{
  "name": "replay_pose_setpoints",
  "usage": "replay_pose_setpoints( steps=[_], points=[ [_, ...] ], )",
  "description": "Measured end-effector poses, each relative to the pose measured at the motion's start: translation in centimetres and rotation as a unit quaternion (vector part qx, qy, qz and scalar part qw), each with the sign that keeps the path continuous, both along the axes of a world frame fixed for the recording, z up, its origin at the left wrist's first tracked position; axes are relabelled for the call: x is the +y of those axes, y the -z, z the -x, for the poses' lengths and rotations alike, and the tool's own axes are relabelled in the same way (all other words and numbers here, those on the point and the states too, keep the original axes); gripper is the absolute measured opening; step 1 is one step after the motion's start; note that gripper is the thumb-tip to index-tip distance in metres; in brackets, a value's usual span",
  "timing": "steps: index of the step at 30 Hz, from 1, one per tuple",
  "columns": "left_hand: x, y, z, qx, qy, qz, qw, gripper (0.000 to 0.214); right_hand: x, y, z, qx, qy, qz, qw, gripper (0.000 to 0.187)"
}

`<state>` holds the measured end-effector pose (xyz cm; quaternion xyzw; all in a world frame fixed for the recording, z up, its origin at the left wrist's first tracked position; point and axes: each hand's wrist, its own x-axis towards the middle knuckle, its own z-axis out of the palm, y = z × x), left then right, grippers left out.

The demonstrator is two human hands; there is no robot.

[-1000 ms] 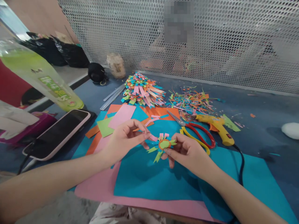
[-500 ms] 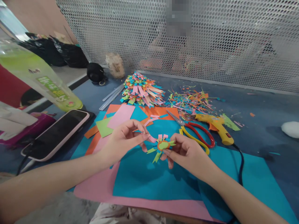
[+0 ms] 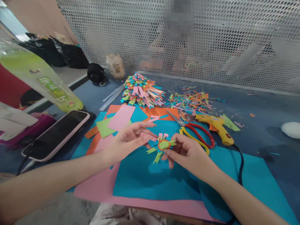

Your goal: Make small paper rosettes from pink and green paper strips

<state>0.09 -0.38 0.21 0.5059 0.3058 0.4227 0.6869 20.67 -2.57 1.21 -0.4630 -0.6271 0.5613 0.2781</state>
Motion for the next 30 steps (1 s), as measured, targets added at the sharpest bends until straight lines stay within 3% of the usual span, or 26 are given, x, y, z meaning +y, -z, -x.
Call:
replay_pose_setpoints(
  steps=[30],
  points=[
    [-0.25, -0.5, -0.06, 0.018, 0.006, -0.015, 1.0, 0.026, -0.18, -0.26, 0.13, -0.023, -0.007, 0.017, 1.0, 0.024]
  ],
)
